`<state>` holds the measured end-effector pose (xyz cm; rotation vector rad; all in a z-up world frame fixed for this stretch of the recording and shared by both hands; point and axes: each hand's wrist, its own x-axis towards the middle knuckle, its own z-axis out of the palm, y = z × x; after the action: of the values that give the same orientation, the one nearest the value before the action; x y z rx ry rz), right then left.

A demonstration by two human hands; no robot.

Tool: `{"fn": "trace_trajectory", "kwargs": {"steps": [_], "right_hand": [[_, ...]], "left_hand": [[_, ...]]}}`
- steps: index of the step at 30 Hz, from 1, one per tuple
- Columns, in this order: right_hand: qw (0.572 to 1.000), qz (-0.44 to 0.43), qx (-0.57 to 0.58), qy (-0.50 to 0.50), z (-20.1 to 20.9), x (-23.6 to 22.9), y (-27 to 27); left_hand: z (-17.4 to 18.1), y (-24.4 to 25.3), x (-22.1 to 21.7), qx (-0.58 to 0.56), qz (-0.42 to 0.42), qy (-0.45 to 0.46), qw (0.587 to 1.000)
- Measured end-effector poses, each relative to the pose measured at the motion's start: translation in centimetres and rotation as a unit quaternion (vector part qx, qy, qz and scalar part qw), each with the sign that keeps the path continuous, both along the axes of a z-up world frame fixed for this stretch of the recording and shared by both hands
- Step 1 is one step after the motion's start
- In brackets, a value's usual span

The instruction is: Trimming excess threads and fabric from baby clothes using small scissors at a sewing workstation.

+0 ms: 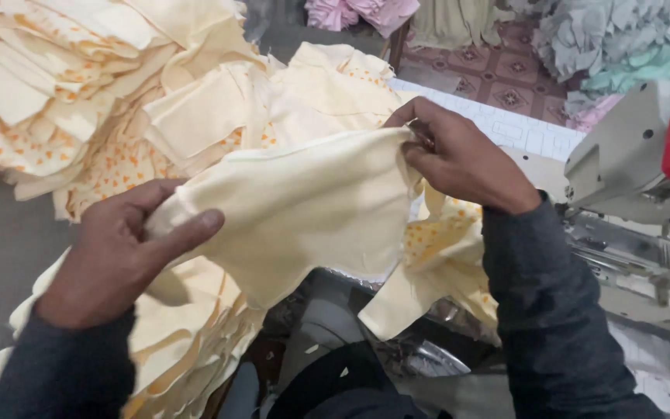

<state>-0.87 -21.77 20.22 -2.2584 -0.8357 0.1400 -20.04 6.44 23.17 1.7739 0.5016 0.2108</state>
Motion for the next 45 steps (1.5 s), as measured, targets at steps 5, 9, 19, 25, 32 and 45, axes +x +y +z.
{"fn": "trace_trajectory", "kwargs": {"steps": [5,9,19,25,32,45], "right_hand": [[0.956,0.264,-0.036,0.124,4.2,-1.5,5.3],[0.950,0.210,0.064,-0.222,2.2,-1.0,14.6],[0.885,0.345,0.152,-0.274,1.0,-8.6,25.0],[0.888,0.411,-0.018,-0.208,-20.3,-8.7,25.0],[0.919,0.355,0.060,-0.158,-19.2,-12.0,17.5],[0.900,-0.316,0.128,0.272,-31.1,-24.0,-15.4]], "left_hand": [[0.2,9.4,-5.3,0.294,0.026,0.183,0.938],[-3.3,23.5,-8.6,0.350,0.133,-0.040,0.926],[-0.9,16.3,-22.9,0.605,-0.004,-0.010,0.796],[-18.0,11.9,-22.9,0.459,-0.128,0.464,0.747],[-15.2,8.3,-23.0,0.586,-0.092,0.415,0.690],[-27.8,-14.8,7.2,0.213,-0.524,-0.211,0.797]]}}
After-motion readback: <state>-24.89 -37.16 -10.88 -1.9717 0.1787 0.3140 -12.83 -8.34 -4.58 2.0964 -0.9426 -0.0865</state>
